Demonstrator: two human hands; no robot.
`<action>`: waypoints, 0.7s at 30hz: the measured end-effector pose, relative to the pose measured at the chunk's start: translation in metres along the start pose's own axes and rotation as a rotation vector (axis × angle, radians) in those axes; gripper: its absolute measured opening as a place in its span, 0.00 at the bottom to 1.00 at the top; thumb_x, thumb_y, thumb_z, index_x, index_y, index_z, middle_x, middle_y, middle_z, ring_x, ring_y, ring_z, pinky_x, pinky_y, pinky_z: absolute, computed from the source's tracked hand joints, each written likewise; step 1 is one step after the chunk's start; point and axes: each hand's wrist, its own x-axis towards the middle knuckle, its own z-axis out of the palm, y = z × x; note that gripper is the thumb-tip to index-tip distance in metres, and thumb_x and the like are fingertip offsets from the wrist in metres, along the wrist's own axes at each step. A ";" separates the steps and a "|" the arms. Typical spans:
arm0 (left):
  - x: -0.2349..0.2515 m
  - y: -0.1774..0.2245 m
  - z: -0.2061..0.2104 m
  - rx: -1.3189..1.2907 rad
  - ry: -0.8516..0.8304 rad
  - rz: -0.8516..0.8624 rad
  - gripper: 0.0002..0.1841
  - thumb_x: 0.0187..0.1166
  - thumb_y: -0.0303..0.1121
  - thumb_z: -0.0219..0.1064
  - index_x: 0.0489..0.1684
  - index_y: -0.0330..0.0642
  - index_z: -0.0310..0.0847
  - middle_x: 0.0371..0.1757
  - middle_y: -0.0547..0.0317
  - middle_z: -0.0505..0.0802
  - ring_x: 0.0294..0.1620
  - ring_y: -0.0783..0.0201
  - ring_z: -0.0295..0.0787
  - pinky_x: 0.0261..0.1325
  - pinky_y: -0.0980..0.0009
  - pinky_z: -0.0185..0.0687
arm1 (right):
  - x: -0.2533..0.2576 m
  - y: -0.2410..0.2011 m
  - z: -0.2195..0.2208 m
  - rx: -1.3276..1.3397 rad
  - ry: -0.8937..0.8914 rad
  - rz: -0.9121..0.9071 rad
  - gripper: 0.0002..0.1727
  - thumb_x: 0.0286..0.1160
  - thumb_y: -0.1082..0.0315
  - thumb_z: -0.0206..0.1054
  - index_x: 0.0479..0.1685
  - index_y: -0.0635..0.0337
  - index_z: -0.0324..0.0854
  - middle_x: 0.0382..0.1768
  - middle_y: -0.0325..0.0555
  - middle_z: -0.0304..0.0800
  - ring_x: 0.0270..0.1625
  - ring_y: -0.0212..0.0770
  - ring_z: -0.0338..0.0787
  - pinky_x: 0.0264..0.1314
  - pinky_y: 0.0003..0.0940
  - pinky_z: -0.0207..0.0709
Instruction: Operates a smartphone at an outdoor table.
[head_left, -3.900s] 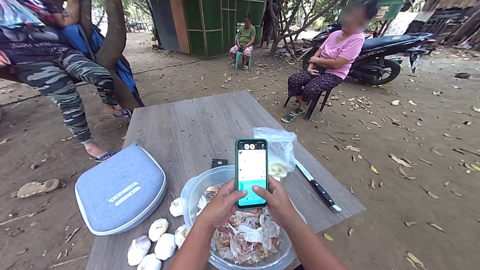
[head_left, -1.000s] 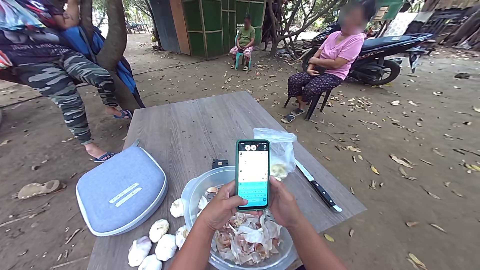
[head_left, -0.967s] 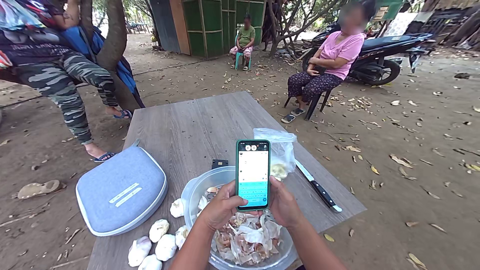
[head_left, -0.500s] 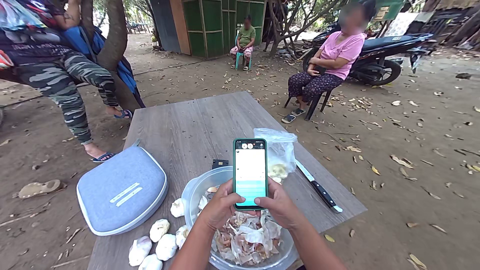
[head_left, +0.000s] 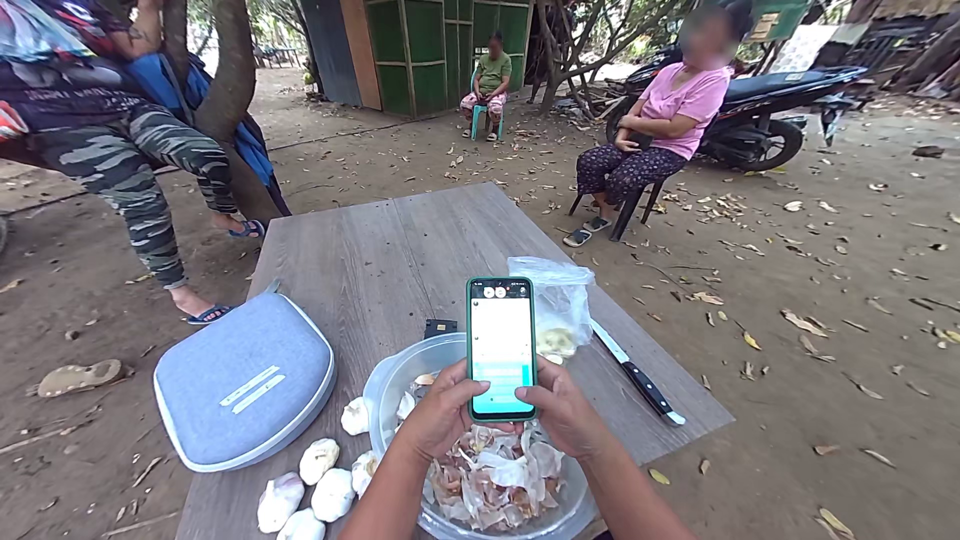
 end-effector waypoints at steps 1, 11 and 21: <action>0.000 0.000 0.000 0.002 -0.003 0.002 0.17 0.82 0.25 0.47 0.64 0.38 0.72 0.53 0.50 0.95 0.50 0.55 0.96 0.53 0.57 0.94 | 0.000 0.000 0.001 -0.012 0.017 0.003 0.19 0.67 0.73 0.66 0.59 0.64 0.77 0.45 0.47 0.96 0.38 0.38 0.97 0.34 0.33 0.91; 0.002 -0.003 -0.001 0.055 -0.054 0.000 0.20 0.77 0.25 0.53 0.68 0.36 0.68 0.57 0.54 0.93 0.55 0.57 0.95 0.60 0.56 0.91 | 0.002 0.000 0.005 -0.052 0.124 0.002 0.14 0.75 0.68 0.63 0.56 0.64 0.78 0.42 0.46 0.97 0.36 0.36 0.97 0.32 0.30 0.90; 0.001 -0.004 -0.003 0.060 -0.075 0.006 0.21 0.75 0.26 0.55 0.69 0.38 0.68 0.58 0.54 0.94 0.55 0.56 0.95 0.60 0.54 0.92 | 0.003 0.001 0.001 0.028 0.130 0.014 0.27 0.87 0.50 0.44 0.55 0.62 0.80 0.45 0.46 0.97 0.43 0.38 0.97 0.38 0.33 0.92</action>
